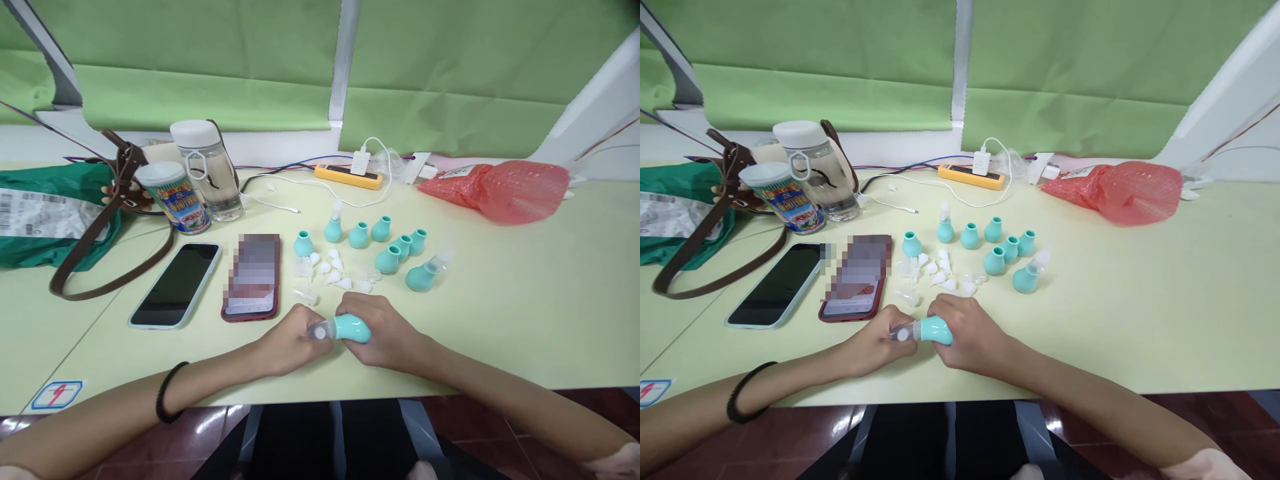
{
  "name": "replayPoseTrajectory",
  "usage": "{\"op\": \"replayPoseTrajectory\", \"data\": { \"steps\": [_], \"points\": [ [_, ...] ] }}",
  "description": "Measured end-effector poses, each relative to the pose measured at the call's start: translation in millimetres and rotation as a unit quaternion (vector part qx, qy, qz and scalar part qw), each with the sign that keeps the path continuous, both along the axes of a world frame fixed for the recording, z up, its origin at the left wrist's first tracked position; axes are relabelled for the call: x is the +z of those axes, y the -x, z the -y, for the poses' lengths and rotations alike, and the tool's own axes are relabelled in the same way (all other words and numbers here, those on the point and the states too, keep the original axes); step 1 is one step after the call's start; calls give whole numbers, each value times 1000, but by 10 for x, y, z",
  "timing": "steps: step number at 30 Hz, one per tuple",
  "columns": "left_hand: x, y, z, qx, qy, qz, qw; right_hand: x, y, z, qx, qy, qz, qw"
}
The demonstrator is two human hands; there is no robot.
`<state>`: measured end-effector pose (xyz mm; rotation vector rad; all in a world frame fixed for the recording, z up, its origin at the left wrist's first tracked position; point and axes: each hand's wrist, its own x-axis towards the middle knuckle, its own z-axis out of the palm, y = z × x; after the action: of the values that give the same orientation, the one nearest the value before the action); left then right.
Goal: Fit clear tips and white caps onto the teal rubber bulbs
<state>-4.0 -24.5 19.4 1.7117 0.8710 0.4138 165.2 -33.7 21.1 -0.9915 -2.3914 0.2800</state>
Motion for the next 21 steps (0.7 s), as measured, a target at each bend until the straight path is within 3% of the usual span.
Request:
{"op": "replayPoseTrajectory", "data": {
  "steps": [8,17,21],
  "points": [
    [-6,27,13,-46,-196,-126,971,69,11,6,1,172,-6,985],
    [136,-17,106,-105,-394,-301,862,88,2,-9,52,274,10,960],
    [113,-16,100,-107,-435,-309,839,109,2,2,50,293,12,955]
  ]
}}
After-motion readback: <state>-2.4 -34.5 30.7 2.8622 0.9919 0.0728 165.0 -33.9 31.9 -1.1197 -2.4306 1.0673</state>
